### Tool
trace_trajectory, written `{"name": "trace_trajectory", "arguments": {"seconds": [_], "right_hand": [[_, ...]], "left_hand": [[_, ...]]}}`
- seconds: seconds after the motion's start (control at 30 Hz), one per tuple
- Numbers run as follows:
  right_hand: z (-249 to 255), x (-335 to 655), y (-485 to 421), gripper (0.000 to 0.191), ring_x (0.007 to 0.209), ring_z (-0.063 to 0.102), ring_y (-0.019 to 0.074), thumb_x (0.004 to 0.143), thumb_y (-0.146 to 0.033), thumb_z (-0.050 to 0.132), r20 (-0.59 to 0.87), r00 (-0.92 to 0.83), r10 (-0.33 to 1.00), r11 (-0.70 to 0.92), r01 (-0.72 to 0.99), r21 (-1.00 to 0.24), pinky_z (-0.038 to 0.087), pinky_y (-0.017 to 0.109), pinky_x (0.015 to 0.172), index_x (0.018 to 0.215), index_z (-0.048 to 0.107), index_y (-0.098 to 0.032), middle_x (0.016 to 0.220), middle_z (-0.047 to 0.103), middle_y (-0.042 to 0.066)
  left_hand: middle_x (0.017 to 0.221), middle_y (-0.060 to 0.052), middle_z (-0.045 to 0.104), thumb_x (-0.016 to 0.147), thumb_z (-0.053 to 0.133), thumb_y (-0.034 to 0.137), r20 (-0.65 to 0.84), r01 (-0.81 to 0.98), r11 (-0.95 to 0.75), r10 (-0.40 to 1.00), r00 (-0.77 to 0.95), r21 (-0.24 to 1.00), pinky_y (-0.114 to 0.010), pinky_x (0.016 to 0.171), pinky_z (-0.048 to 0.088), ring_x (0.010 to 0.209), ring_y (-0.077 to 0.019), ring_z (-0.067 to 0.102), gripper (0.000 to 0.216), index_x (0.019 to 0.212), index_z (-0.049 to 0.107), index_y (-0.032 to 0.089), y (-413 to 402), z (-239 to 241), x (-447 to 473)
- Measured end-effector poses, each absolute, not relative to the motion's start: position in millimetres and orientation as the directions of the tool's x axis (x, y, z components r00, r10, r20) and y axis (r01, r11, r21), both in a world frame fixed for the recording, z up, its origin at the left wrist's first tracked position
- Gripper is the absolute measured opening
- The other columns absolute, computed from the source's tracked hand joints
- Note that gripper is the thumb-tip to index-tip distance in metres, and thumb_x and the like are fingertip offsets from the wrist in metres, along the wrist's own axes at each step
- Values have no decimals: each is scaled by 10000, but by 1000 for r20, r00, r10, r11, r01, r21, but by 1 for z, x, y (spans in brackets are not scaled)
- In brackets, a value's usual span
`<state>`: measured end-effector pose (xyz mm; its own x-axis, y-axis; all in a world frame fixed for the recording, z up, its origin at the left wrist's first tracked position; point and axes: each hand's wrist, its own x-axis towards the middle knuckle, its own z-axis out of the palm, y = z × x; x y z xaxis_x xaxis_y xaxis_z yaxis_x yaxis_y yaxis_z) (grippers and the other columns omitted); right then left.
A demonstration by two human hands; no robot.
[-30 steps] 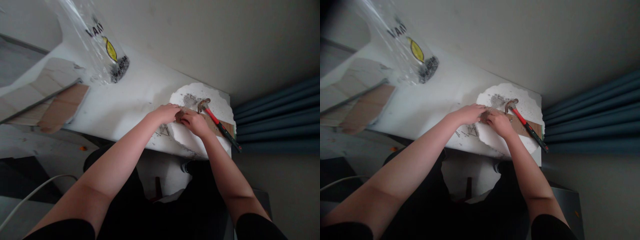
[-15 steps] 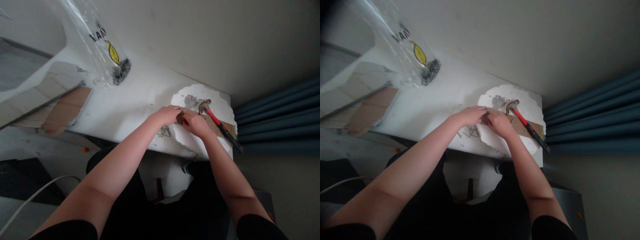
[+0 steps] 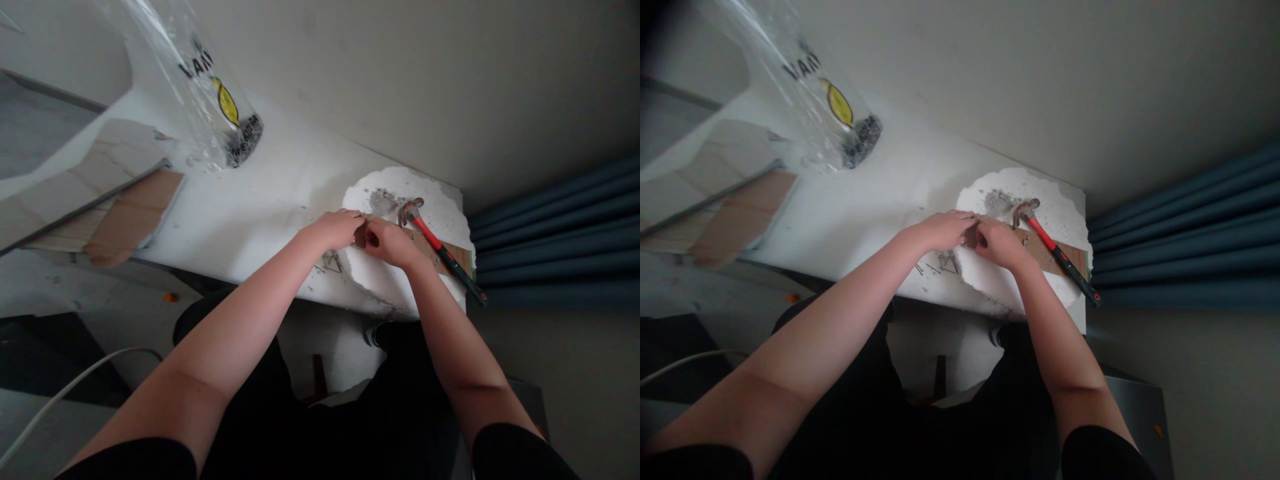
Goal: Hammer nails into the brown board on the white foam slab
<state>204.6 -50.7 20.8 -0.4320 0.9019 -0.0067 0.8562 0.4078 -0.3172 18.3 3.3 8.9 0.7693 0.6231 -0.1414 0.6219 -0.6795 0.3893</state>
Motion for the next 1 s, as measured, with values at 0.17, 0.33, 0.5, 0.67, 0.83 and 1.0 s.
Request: {"name": "trace_trajectory", "arguments": {"seconds": [0.17, 0.33, 0.5, 0.67, 0.83, 1.0], "right_hand": [[23, 205, -48, 108, 722, 530, 178, 761, -84, 598, -30, -443, 896, 408, 848, -339, 364, 287, 663, 768, 592, -192, 836, 648, 55], [23, 205, -41, 114, 690, 510, 163, 737, -89, 625, -81, -447, 891, 394, 850, -351, 351, 278, 630, 737, 577, -193, 836, 650, 51], [21, 206, -37, 90, 705, 521, 168, 742, -121, 637, -114, -449, 886, 386, 851, -356, 359, 282, 635, 751, 584, -192, 838, 661, 57], [22, 205, -38, 91, 715, 527, 168, 739, -118, 634, -109, -451, 886, 387, 847, -365, 367, 281, 644, 739, 582, -192, 850, 665, 62], [22, 204, -37, 84, 713, 536, 171, 747, -132, 635, -121, -448, 886, 382, 852, -357, 376, 283, 645, 743, 582, -196, 855, 674, 64], [19, 203, -35, 127, 708, 534, 170, 753, -137, 643, -116, -459, 881, 398, 850, -345, 373, 283, 630, 730, 540, -207, 847, 669, 66]], "left_hand": [[1578, -120, 464, 969, 483, 238, -142, 621, -681, 621, 771, 388, -395, 1128, 422, 1421, -269, 454, 504, 1472, 500, 205, 3, 10, 18], [1591, -131, 444, 973, 466, 249, -156, 628, -679, 622, 767, 379, -416, 1126, 425, 1421, -282, 448, 509, 1477, 494, 185, 2, 12, 18], [1567, -121, 474, 968, 494, 252, -158, 631, -680, 624, 765, 372, -379, 1124, 422, 1405, -271, 469, 492, 1457, 516, 199, 1, 13, 18], [1571, -109, 470, 955, 515, 232, -159, 635, -675, 627, 762, 377, -405, 1129, 422, 1410, -276, 461, 524, 1478, 499, 229, 2, 11, 19], [1564, -108, 478, 958, 511, 241, -167, 639, -673, 629, 759, 372, -395, 1123, 429, 1401, -270, 475, 500, 1457, 518, 225, 2, 12, 20], [1560, -120, 483, 959, 508, 244, -156, 632, -681, 625, 765, 370, -387, 1121, 429, 1391, -267, 485, 467, 1423, 543, 201, 3, 12, 19]]}}
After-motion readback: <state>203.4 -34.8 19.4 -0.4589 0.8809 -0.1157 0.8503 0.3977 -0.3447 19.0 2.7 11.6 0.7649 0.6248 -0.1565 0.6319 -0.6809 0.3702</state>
